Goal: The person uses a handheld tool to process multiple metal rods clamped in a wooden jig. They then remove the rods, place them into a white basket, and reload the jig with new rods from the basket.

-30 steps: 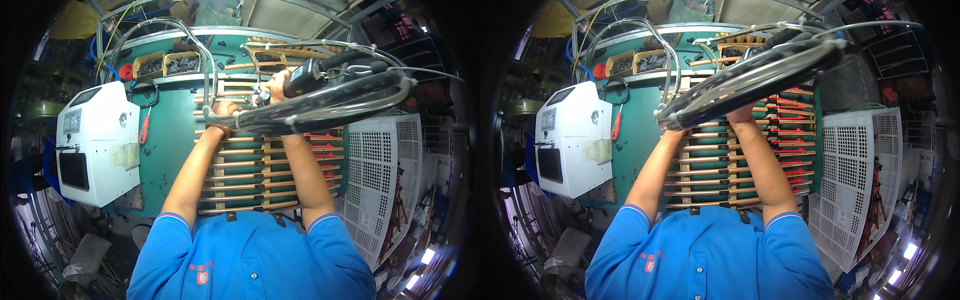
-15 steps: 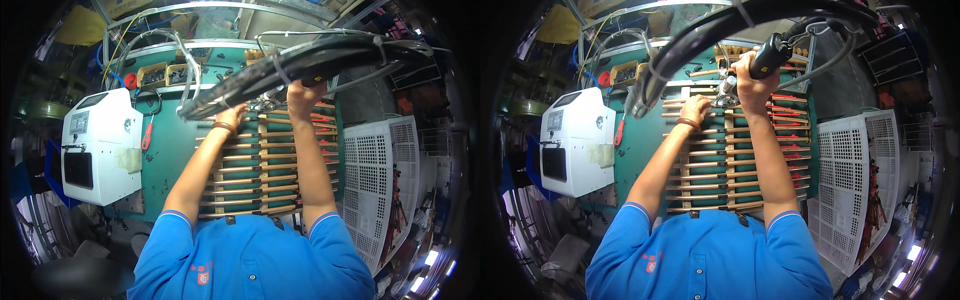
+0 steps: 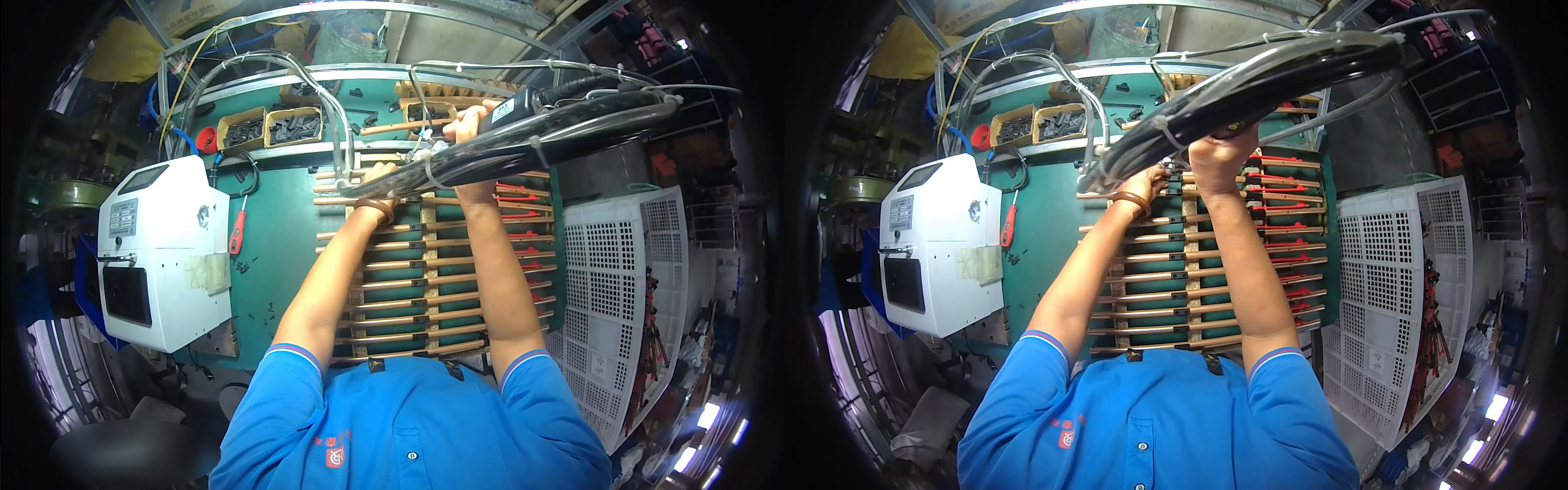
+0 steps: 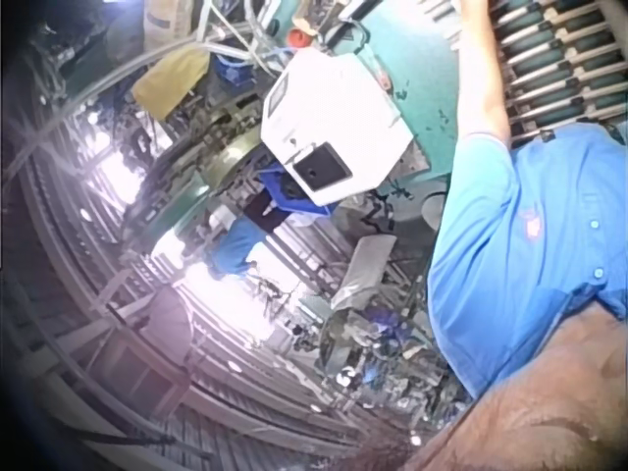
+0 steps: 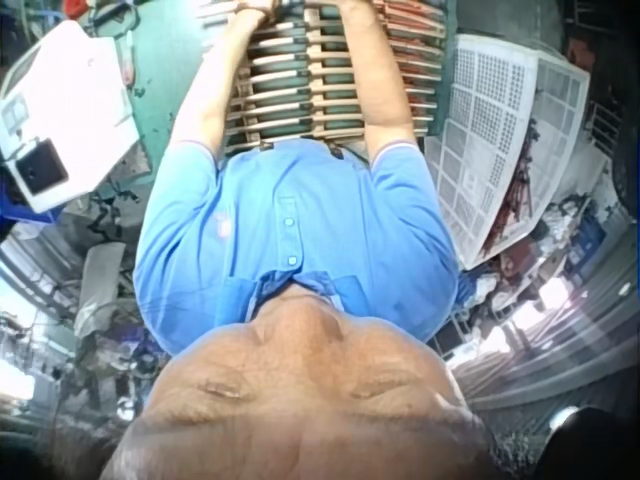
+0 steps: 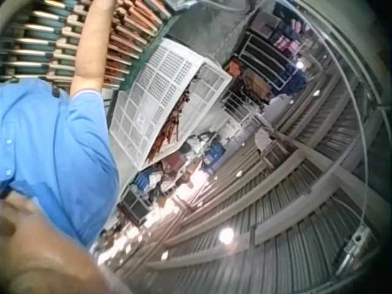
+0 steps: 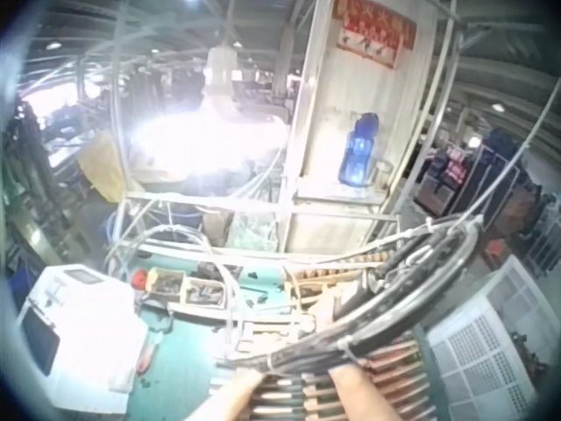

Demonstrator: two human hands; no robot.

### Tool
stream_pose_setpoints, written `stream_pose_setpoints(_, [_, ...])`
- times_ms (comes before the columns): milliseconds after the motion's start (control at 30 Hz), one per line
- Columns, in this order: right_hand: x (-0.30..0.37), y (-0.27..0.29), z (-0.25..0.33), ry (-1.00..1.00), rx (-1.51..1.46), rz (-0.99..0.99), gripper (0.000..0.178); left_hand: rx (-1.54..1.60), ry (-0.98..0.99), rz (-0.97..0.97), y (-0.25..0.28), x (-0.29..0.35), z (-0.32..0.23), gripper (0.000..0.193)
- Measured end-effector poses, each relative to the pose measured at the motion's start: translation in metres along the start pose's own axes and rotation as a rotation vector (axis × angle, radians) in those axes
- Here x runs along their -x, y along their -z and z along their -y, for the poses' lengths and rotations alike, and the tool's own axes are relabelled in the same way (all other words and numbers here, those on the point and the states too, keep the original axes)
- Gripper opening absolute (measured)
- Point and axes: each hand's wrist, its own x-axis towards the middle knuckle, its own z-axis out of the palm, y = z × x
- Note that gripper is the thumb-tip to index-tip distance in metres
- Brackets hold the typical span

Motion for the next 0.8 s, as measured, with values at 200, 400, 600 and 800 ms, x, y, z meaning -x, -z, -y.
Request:
stream_pose_setpoints(200, [0.01, 0.012, -0.003, 0.149, 0.163, 0.031, 0.038, -0.72, -0.485, -0.051, 0.022, 0.001, -0.085, 0.019])
stream_pose_setpoints(400, [0.012, 0.0, 0.015, 0.095, 0.072, 0.071, 0.029, -0.663, -0.549, -0.013, 0.026, -0.003, -0.062, 0.02])
stream_pose_setpoints(600, [0.017, 0.0, 0.009, 0.066, 0.023, 0.119, 0.03, 0.225, -0.223, 0.015, 0.025, 0.006, -0.063, 0.021])
stream_pose_setpoints(800, [0.027, 0.01, -0.045, -0.052, -0.025, 0.173, 0.037, 0.114, -0.223, 0.044, 0.044, 0.006, -0.061, 0.02])
